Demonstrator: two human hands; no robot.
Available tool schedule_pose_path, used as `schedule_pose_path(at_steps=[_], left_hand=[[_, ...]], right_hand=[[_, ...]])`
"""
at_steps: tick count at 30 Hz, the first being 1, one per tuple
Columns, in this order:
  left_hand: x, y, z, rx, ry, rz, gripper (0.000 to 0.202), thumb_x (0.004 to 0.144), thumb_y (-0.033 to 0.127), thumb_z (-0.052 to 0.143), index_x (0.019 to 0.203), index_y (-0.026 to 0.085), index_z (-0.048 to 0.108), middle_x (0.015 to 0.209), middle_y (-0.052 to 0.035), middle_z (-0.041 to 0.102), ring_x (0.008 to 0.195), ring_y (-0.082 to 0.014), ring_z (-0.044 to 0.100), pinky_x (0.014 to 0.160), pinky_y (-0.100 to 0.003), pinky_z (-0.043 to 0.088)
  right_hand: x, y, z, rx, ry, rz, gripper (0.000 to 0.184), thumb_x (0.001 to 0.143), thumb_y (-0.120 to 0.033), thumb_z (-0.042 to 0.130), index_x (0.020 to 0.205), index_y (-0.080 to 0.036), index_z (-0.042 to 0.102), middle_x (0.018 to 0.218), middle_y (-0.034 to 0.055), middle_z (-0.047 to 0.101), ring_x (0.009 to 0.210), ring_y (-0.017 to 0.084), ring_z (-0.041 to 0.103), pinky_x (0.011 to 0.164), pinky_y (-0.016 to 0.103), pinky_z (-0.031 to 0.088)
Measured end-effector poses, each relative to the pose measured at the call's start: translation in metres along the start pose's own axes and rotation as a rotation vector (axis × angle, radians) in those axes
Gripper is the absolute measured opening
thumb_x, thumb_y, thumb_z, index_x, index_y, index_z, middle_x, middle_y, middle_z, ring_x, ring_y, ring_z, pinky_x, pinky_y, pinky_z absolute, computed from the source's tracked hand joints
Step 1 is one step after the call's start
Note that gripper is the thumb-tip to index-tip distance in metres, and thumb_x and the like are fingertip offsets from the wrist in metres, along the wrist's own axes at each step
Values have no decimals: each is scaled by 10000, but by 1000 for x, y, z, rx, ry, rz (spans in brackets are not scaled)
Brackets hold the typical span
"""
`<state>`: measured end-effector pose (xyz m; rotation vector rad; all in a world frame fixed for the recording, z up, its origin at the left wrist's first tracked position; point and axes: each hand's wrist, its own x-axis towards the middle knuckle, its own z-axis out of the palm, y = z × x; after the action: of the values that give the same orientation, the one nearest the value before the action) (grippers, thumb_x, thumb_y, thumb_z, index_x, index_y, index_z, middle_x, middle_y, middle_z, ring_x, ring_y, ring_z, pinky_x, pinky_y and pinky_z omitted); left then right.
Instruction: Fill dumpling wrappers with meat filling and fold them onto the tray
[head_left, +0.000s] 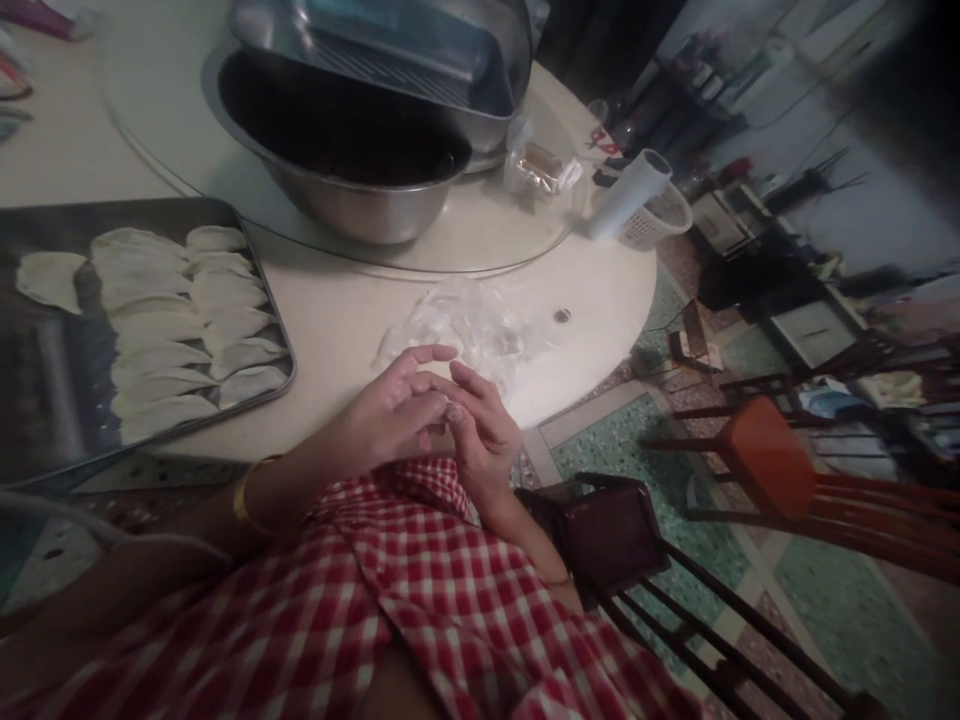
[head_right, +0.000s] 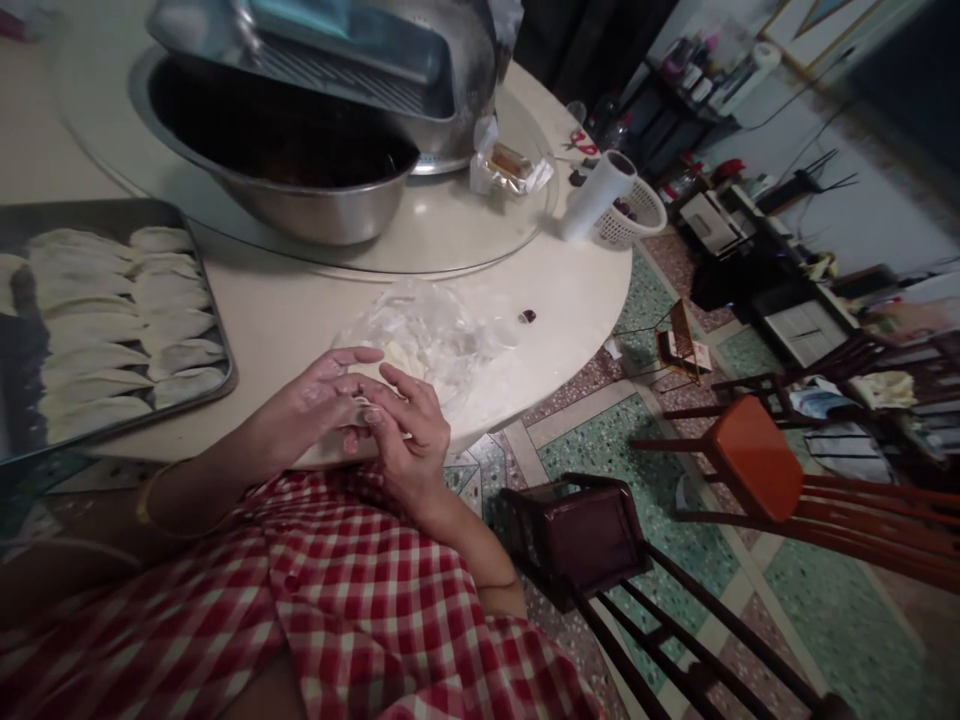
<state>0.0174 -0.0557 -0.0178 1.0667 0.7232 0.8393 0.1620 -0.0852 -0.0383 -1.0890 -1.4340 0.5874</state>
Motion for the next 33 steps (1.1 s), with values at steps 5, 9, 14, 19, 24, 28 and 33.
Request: schedule_pose_path(at_steps=[5, 9, 14, 19, 24, 28, 33], left_hand=[[-5, 13, 6, 181, 204, 116, 235, 808, 362, 678, 944, 185, 606, 781, -8, 676, 624, -111, 629, 584, -226, 543], [-5, 12, 5, 247, 303, 164, 208, 784, 351, 690, 844, 178, 592, 764, -3, 683, 598, -113, 640, 587, -238, 564], [-5, 8, 2, 284, 299, 209, 148, 817, 317, 650, 818, 179, 595, 766, 8, 667, 567, -90, 609, 552, -209, 543], [-6, 4, -2, 348, 282, 215, 157, 861, 334, 612, 911, 185, 622, 811, 3, 663, 571, -82, 592, 523, -191, 508], [-8, 6, -8, 681, 322, 435, 176, 856, 271, 634, 1022, 216, 649, 1018, -45, 669, 902, -163, 647, 694, -242, 537], [-6, 11, -9, 945, 348, 641, 76, 854, 204, 613, 908, 216, 665, 990, -46, 659, 937, -175, 636, 833, -300, 527], [-4, 11, -8, 1052, 381, 682, 89, 856, 207, 570, 833, 209, 657, 940, -51, 660, 914, -198, 631, 850, -351, 526]], right_hand=[[1, 0, 5, 66, -7, 23, 231, 892, -306, 601, 1093, -294, 714, 1140, 50, 732, 1103, 189, 674, 926, 396, 581], [2, -2, 8, 29, -38, -3, 298, 896, -308, 590, 1185, -293, 662, 1208, 56, 707, 1150, 190, 655, 966, 417, 572], [5, -4, 11, -40, -22, -77, 288, 925, -287, 539, 1186, -274, 660, 1163, 64, 725, 1129, 184, 669, 936, 395, 597], [7, -6, 12, 11, -4, -64, 273, 917, -243, 552, 1158, -276, 676, 1160, 55, 726, 1116, 173, 675, 923, 369, 602], [7, -5, 11, 17, -43, -34, 288, 909, -229, 553, 1171, -269, 667, 1202, 63, 709, 1138, 186, 664, 955, 396, 588], [5, -4, 12, 60, -75, -46, 348, 907, -188, 538, 1229, -283, 630, 1201, 54, 712, 1119, 173, 675, 961, 376, 588], [2, -4, 12, 33, -110, 29, 362, 902, -202, 542, 1251, -263, 619, 1200, 63, 714, 1098, 181, 686, 957, 375, 590]])
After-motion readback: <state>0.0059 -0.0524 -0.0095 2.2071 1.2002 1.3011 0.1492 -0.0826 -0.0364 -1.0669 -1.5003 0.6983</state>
